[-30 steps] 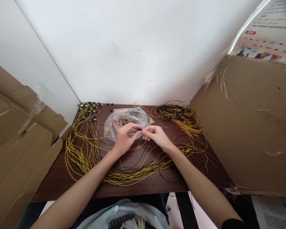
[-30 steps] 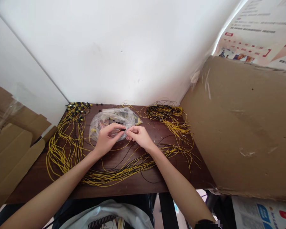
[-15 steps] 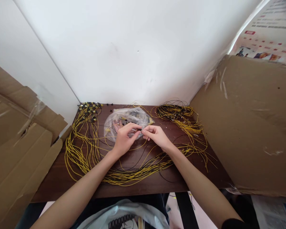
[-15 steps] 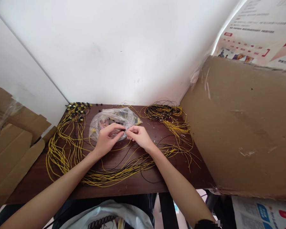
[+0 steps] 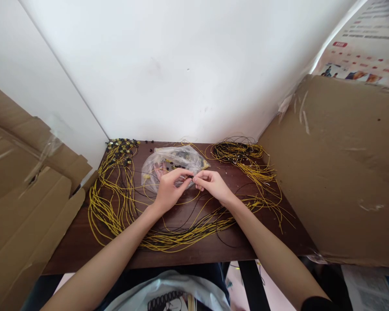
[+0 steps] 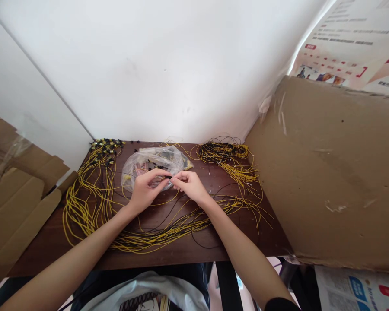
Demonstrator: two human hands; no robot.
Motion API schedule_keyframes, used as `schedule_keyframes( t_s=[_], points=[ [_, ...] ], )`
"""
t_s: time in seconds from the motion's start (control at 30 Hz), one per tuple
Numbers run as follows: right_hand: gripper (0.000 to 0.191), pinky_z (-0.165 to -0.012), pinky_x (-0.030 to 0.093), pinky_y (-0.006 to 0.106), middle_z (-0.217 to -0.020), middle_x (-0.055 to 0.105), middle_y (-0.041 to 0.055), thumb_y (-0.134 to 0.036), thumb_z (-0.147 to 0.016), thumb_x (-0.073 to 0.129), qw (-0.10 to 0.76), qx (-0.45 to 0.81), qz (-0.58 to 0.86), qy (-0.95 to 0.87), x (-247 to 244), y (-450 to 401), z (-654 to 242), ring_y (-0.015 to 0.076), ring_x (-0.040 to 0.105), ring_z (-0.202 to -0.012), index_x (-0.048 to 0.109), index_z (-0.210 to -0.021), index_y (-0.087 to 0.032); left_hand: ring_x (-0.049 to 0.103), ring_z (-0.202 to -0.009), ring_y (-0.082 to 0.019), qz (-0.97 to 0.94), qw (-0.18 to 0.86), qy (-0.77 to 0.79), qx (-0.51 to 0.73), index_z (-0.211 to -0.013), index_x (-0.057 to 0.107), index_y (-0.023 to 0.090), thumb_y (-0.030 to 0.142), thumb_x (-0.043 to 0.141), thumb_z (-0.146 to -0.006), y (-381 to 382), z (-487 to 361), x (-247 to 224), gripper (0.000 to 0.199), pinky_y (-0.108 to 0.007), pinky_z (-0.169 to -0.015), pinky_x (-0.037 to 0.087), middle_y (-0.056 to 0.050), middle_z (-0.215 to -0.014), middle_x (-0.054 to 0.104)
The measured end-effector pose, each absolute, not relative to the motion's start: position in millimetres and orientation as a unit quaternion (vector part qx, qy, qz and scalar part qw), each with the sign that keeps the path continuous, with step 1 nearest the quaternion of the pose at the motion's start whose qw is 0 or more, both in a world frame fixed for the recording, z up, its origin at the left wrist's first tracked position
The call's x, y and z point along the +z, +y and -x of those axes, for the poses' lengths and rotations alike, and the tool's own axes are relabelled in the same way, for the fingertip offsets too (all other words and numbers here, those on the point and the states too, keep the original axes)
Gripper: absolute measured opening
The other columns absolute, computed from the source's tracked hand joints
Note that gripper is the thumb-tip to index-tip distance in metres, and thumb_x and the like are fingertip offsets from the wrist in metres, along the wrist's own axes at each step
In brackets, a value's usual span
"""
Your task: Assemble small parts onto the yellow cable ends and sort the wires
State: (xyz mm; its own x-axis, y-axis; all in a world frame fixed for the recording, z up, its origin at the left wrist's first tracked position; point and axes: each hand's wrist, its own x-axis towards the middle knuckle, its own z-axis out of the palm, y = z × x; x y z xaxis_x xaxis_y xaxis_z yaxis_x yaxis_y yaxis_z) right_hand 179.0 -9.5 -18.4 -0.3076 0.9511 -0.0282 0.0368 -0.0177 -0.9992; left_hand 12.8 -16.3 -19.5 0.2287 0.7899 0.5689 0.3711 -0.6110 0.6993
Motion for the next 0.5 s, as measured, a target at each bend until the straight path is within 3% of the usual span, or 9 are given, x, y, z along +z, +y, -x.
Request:
schedule_keyframes(
  t_s=[0.3,0.5],
  points=[
    [0.031,-0.054,0.042,0.022,-0.065,0.064,0.0022,-0.044,-0.069,0.067,0.387,0.590,0.417,-0.572,-16.4,-10.0,-178.0,0.0091,0.055,-0.057,0.063,-0.073,-0.013,0.062,-0.080,-0.014,-0.738,0.197,0.405,0.503,-0.089,0.064,0.017,0.021,0.058,-0.081,-13.0,-10.3,-20.8,0.011,-0.024,-0.070,0.050,-0.005,-0.087,0.067],
    [0.029,-0.052,0.040,0.021,-0.061,0.062,0.0007,-0.042,-0.069,0.068,0.401,0.584,0.420,-0.567,-19.6,-8.3,-178.3,0.0074,0.052,-0.053,0.064,-0.072,-0.013,0.062,-0.080,-0.014,-0.733,0.217,0.408,0.499,-0.091,0.065,0.017,0.022,0.058,-0.081,-14.1,-10.6,-21.5,0.013,-0.022,-0.065,0.050,-0.005,-0.087,0.067]
  ],
)
